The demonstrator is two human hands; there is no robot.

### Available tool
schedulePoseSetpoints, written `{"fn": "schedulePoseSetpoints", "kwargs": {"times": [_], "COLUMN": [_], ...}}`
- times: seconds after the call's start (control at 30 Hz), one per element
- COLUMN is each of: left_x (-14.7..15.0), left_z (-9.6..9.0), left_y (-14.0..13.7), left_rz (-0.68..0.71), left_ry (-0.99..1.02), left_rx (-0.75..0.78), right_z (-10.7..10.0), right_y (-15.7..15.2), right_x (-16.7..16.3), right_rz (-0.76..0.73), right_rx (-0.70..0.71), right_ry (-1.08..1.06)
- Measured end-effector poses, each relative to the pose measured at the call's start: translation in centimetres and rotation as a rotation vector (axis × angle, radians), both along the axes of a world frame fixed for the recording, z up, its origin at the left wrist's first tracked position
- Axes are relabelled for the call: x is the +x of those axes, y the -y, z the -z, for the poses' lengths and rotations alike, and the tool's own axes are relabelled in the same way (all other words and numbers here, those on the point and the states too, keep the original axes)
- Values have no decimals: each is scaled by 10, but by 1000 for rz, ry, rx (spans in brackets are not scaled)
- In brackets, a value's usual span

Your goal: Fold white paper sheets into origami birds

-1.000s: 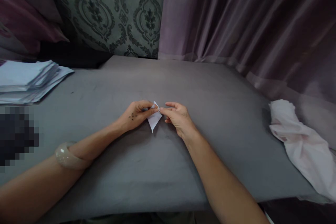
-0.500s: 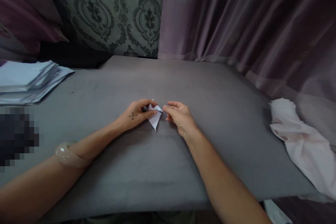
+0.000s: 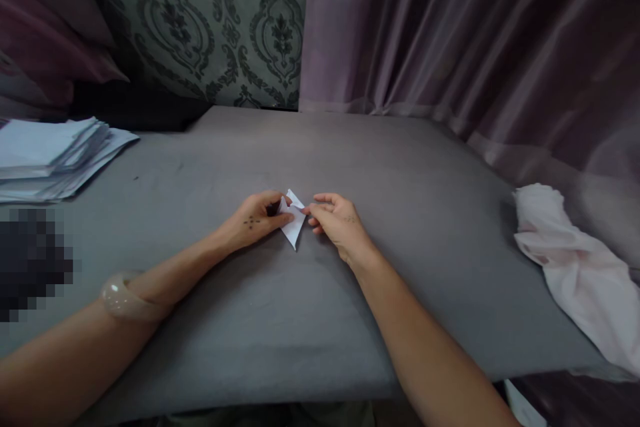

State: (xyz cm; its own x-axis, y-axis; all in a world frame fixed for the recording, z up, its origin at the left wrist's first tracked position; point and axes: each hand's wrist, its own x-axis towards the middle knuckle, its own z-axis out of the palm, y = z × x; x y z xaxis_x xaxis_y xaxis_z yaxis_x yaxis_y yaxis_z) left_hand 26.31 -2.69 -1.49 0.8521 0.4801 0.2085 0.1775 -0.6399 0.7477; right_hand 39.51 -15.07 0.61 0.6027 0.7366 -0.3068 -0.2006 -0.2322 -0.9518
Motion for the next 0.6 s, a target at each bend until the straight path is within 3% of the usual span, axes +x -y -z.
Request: {"fn": "schedulePoseSetpoints", "kwargs": {"times": [0.1,0.3,0.6], "left_x": [-1,-3,3], "left_z": [1,2,3], "left_y": [0,-2,19], "left_rz": [-40,-316,-215], "left_ry": [-24,-30,104], "left_rx": [40,61,-484], "right_z": [0,-2,20], "right_y": [0,0,-1], "right_x": [0,-4,1], "right_rz": [26,-2,-59], "right_rx": [-12,7,47], "right_ry": [9,151,511]}}
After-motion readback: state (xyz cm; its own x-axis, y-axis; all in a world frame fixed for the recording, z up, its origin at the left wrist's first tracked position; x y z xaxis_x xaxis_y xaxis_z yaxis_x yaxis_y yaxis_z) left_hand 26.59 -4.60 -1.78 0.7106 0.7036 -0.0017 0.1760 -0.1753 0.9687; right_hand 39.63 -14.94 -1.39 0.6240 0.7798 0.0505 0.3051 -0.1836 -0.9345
